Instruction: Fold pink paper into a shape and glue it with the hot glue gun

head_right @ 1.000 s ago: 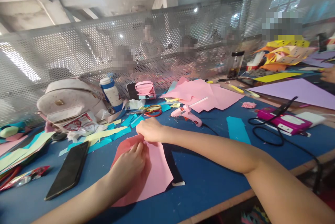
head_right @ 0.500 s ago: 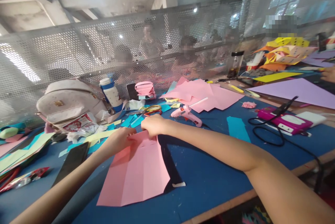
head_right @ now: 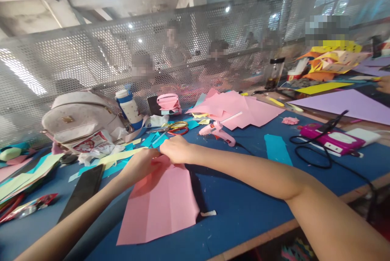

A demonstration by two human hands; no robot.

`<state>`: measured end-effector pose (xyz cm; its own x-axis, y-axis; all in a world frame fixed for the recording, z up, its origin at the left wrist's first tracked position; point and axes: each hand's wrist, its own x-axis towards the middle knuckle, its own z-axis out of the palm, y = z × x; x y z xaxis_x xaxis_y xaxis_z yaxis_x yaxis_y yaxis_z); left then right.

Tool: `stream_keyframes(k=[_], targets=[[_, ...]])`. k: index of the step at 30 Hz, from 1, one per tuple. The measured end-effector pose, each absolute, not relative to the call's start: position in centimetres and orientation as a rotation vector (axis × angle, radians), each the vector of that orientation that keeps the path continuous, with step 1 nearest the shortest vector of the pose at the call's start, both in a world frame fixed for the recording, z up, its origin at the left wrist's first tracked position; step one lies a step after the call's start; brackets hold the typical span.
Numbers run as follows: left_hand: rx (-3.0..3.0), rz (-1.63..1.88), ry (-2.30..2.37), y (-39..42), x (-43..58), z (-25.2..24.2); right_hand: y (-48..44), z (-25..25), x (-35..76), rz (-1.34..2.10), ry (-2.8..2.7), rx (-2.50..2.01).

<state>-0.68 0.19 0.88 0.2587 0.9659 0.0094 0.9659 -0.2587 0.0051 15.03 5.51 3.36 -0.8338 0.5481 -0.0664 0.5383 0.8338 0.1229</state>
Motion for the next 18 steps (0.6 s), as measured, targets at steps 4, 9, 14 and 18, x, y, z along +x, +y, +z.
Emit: stream_keyframes(k=[4,9,14,18], targets=[[-2.463,0.034,-1.903,0.0,-0.6,1.1,5.3,3.3,14.8,0.161,2.925,0.860],[-2.434,0.114,-1.867,-0.4,-0.7,1.7,5.3,3.3,14.8,0.211,2.919,0.833],[-2.409,0.211,-1.842,-0.5,-1.1,2.2,5.1,3.7,15.4,0.264,2.884,0.793],[-2.404,0.271,-1.826,-0.5,-1.1,2.4,4.8,3.8,15.4,0.303,2.880,0.763]])
